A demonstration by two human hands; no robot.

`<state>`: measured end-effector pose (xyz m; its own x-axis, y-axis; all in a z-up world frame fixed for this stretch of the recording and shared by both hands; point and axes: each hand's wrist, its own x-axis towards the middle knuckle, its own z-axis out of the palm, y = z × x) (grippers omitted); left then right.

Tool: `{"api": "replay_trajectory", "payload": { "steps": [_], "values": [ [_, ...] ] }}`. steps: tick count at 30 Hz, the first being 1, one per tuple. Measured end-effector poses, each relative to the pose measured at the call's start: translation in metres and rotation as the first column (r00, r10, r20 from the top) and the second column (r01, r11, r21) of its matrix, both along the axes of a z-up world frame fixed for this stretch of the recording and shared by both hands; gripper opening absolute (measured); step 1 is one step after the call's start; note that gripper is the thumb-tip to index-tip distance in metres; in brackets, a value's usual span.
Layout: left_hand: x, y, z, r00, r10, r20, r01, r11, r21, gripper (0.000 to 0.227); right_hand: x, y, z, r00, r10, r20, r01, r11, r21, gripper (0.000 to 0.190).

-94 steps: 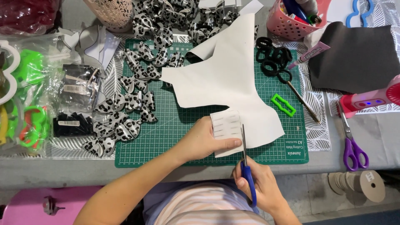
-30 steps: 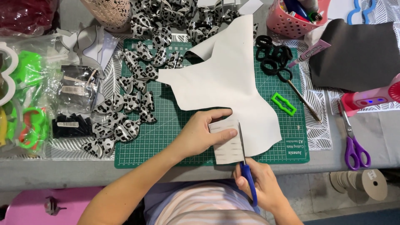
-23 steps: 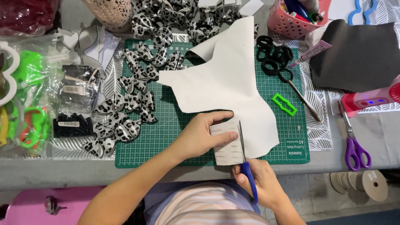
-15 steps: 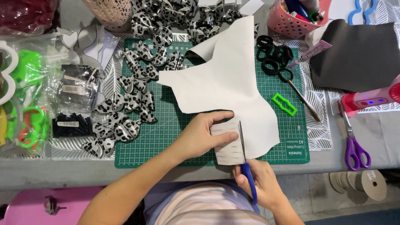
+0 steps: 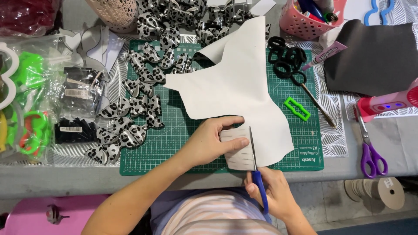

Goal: Cutting a white fabric shape and making small parallel slits along marked lines using scissors.

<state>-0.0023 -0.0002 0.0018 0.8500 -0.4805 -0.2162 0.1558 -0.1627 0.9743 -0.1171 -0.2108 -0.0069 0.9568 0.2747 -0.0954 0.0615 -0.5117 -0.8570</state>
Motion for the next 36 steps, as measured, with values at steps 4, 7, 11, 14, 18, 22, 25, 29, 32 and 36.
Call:
{"api": "replay_trajectory", "payload": {
  "steps": [4,7,11,14,18,22,25,29,32,36],
  "values": [
    [0.003,0.001,0.005,0.999,0.023,-0.038,-0.019,0.995,0.096,0.062,0.002,0.001,0.002,1.0,0.004,-0.031,-0.005,1.0,-0.009,0.06],
    [0.003,0.001,0.003,0.996,0.033,-0.088,-0.027,0.997,0.078,0.06,0.003,-0.001,0.001,0.999,0.016,-0.032,-0.017,1.0,-0.017,0.06],
    [0.002,0.001,0.006,0.991,-0.006,-0.131,0.02,0.994,0.107,0.062,0.007,-0.001,0.003,0.998,0.011,-0.066,-0.01,1.0,0.023,0.055],
    [0.001,0.001,0.012,0.988,-0.018,-0.156,0.038,0.991,0.128,0.069,0.01,-0.006,-0.001,0.998,0.038,-0.051,-0.039,0.999,-0.016,0.054],
    [0.001,0.001,0.006,0.991,-0.005,-0.136,0.021,0.992,0.121,0.071,0.011,-0.005,-0.002,0.998,0.037,-0.053,-0.039,0.999,-0.031,0.056],
    [0.002,0.001,0.008,0.99,-0.027,-0.136,0.043,0.992,0.117,0.072,0.01,-0.003,0.0,0.999,0.022,-0.025,-0.023,0.999,-0.023,0.057],
    [0.002,0.001,0.009,0.992,-0.035,-0.123,0.051,0.99,0.129,0.072,0.011,-0.001,0.003,1.0,0.022,0.001,-0.022,1.0,0.007,0.057],
    [0.002,0.002,0.01,0.992,-0.039,-0.12,0.055,0.989,0.136,0.071,0.007,-0.003,-0.002,1.0,0.0,-0.015,0.0,1.0,-0.004,0.053],
    [0.002,0.003,0.015,0.987,-0.043,-0.154,0.07,0.983,0.169,0.073,0.008,-0.002,0.001,1.0,0.017,0.011,-0.017,1.0,0.013,0.054],
    [0.003,0.003,0.014,0.989,-0.056,-0.137,0.08,0.981,0.176,0.077,0.007,-0.004,-0.002,1.0,0.018,0.011,-0.018,1.0,-0.001,0.052]
  ]
}}
